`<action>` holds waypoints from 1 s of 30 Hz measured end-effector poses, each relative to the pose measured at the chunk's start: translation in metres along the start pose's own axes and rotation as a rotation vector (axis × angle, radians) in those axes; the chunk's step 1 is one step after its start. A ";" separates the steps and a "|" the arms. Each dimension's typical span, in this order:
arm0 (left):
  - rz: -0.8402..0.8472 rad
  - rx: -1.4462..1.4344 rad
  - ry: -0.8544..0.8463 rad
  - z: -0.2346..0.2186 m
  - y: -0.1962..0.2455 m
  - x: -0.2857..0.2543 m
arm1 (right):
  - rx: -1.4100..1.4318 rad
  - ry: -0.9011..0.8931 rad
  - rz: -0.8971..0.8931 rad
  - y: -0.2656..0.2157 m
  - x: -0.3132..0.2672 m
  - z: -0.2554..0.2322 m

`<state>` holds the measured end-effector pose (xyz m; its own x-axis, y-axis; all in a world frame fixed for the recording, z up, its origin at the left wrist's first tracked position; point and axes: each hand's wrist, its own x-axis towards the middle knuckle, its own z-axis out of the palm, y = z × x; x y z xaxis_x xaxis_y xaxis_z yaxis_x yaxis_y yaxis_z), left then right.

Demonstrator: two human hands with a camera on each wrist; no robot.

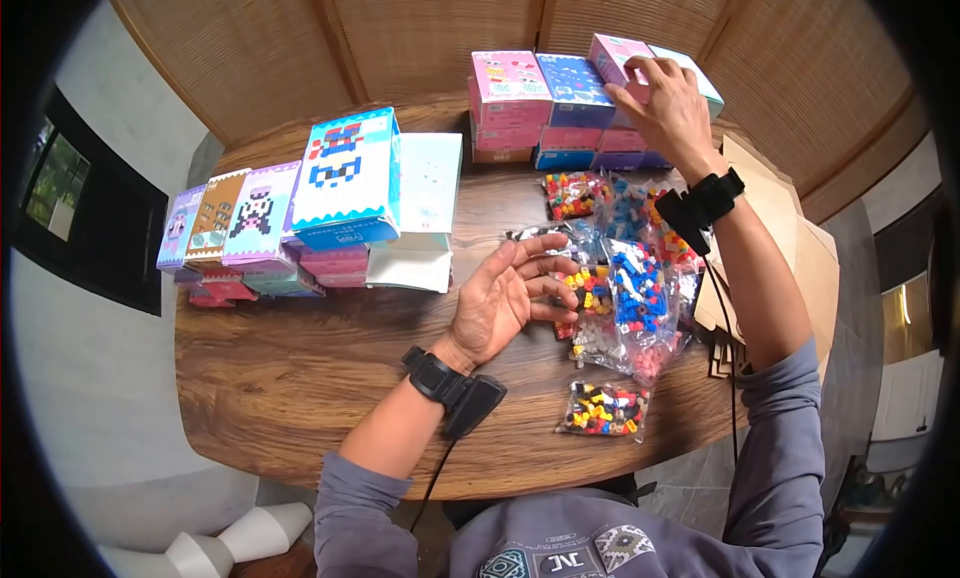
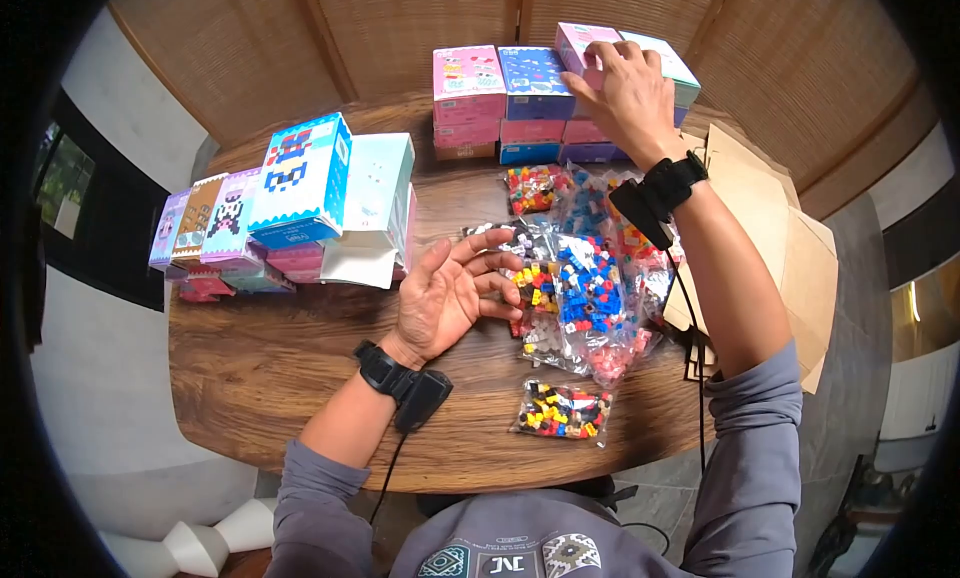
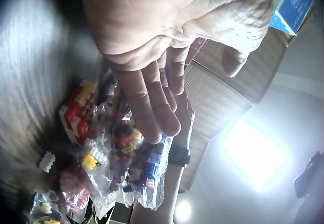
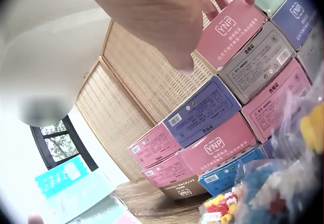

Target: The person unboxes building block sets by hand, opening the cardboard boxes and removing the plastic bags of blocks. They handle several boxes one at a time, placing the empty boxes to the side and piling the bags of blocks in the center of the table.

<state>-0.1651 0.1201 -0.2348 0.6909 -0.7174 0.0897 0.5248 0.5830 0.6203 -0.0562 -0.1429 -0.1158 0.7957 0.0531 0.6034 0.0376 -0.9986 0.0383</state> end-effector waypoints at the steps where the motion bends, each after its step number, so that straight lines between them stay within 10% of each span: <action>1: -0.002 0.000 0.003 0.000 0.000 0.000 | -0.012 -0.026 0.011 -0.002 0.000 -0.005; 30: -0.004 -0.005 -0.003 0.001 0.000 0.001 | 0.127 0.029 0.140 0.008 0.000 -0.003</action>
<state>-0.1647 0.1192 -0.2343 0.6873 -0.7208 0.0898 0.5298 0.5820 0.6170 -0.0576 -0.1506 -0.1125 0.7811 -0.0885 0.6182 0.0048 -0.9890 -0.1477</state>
